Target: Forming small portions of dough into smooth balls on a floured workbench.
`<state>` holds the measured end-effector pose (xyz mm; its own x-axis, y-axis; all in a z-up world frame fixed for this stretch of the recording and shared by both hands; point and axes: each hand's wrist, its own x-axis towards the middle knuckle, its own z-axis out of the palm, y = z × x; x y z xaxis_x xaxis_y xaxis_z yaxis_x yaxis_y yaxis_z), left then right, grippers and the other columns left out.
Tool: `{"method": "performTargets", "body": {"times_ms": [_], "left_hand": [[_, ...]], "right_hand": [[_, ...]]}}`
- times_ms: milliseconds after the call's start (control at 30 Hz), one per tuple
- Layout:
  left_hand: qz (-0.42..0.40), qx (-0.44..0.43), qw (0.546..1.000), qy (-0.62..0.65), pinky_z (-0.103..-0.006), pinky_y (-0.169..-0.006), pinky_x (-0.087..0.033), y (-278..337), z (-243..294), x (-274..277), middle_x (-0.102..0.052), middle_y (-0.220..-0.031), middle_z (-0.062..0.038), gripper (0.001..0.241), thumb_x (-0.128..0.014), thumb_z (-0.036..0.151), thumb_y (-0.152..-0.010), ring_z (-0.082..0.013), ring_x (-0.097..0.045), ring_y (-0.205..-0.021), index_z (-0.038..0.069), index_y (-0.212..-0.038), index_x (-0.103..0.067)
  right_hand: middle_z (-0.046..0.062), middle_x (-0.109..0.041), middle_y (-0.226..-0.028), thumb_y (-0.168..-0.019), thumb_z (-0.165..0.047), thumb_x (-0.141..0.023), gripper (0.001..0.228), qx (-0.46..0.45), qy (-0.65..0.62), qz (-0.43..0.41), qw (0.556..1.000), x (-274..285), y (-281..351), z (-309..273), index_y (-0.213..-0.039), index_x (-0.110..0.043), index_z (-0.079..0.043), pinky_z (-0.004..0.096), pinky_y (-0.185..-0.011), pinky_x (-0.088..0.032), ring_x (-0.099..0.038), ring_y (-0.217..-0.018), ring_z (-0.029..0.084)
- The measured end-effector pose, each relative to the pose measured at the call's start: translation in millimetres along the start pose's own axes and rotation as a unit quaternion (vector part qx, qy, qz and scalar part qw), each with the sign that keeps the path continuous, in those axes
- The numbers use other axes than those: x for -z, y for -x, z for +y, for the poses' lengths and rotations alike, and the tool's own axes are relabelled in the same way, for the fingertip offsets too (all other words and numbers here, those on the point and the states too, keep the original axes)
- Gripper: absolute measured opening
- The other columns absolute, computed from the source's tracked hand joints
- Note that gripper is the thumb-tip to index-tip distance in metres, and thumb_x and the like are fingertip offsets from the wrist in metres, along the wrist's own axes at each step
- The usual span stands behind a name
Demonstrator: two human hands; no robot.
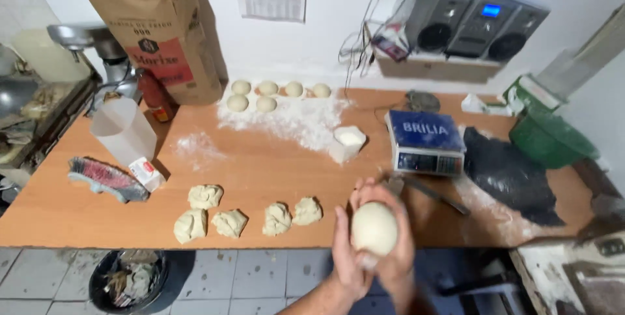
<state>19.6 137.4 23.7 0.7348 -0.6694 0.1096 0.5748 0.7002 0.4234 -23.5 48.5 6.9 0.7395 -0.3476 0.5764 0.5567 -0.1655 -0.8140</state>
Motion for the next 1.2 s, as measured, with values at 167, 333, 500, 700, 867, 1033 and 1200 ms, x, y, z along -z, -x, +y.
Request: {"method": "performTargets", "body": {"times_ms": [167,333,500,700,867,1033,1200], "left_hand": [[0.033,-0.046,0.998,0.03,-0.0379,-0.121,-0.025,-34,22,15,-0.039,-0.164,-0.013,0.08,-0.023,0.062,-0.102,-0.0251,-0.033,-0.153,0.006,-0.159,-0.03],[0.075,0.043,0.996,-0.03,-0.0359,-0.124,-0.026,-23,-8,14,-0.038,-0.166,-0.002,0.08,-0.024,0.063,-0.097,-0.0195,-0.034,-0.155,0.014,-0.16,-0.031],[0.045,-0.056,0.997,0.002,-0.0385,-0.122,-0.025,-51,0,16,-0.041,-0.164,-0.012,0.085,-0.022,0.065,-0.099,-0.0243,-0.034,-0.153,0.007,-0.16,-0.031],[-0.133,-0.117,0.983,0.056,-0.0486,-0.126,-0.025,-71,-82,38,-0.038,-0.157,-0.026,0.083,-0.025,0.064,-0.117,-0.0376,-0.033,-0.149,-0.003,-0.164,-0.026],[0.056,-0.023,0.998,-0.014,-0.037,-0.121,-0.026,-67,-66,-24,-0.039,-0.165,-0.009,0.089,-0.026,0.071,-0.095,-0.0233,-0.032,-0.154,0.01,-0.161,-0.029],[-0.032,-0.061,0.997,0.037,-0.0428,-0.123,-0.025,-96,-105,4,-0.035,-0.163,-0.018,0.087,-0.028,0.068,-0.104,-0.033,-0.03,-0.147,0.005,-0.164,-0.027],[0.107,-0.032,0.993,-0.023,-0.0376,-0.123,-0.026,-87,-93,-34,-0.043,-0.163,-0.007,0.087,-0.023,0.07,-0.094,-0.0217,-0.034,-0.153,0.012,-0.158,-0.033]], "right_hand": [[0.02,-0.049,-0.15,-0.062,-0.03,-0.099,0.121,-0.097,-0.029,-0.036,0.994,-12,16,-15,-0.153,-0.029,0.004,0.042,-0.118,-0.037,-0.049,-0.14,0.03],[0.017,-0.047,-0.153,-0.066,-0.042,-0.095,0.114,-0.056,0.016,-0.02,0.998,6,6,2,-0.151,-0.038,0.006,0.041,-0.117,-0.043,-0.052,-0.138,0.029],[0.018,-0.05,-0.145,-0.058,-0.049,-0.101,0.123,-0.149,-0.023,-0.074,0.986,29,12,2,-0.148,-0.031,0.0,0.042,-0.112,-0.041,-0.049,-0.136,0.027],[0.018,-0.057,-0.144,-0.065,-0.051,-0.095,0.113,-0.047,-0.048,0.025,0.997,54,-1,2,-0.149,-0.043,0.004,0.04,-0.12,-0.041,-0.055,-0.138,0.028],[0.017,-0.053,-0.142,-0.057,-0.048,-0.099,0.12,-0.116,-0.014,-0.047,0.992,106,-8,22,-0.147,-0.036,0.001,0.041,-0.111,-0.044,-0.055,-0.132,0.028],[0.021,-0.058,-0.143,-0.065,-0.043,-0.097,0.11,-0.045,-0.07,0.008,0.997,118,-19,22,-0.148,-0.043,0.005,0.044,-0.12,-0.046,-0.059,-0.138,0.031],[0.02,-0.06,-0.14,-0.055,-0.042,-0.1,0.117,-0.187,0.025,-0.085,0.978,146,-20,36,-0.146,-0.04,0.001,0.041,-0.111,-0.049,-0.06,-0.131,0.029]]}}
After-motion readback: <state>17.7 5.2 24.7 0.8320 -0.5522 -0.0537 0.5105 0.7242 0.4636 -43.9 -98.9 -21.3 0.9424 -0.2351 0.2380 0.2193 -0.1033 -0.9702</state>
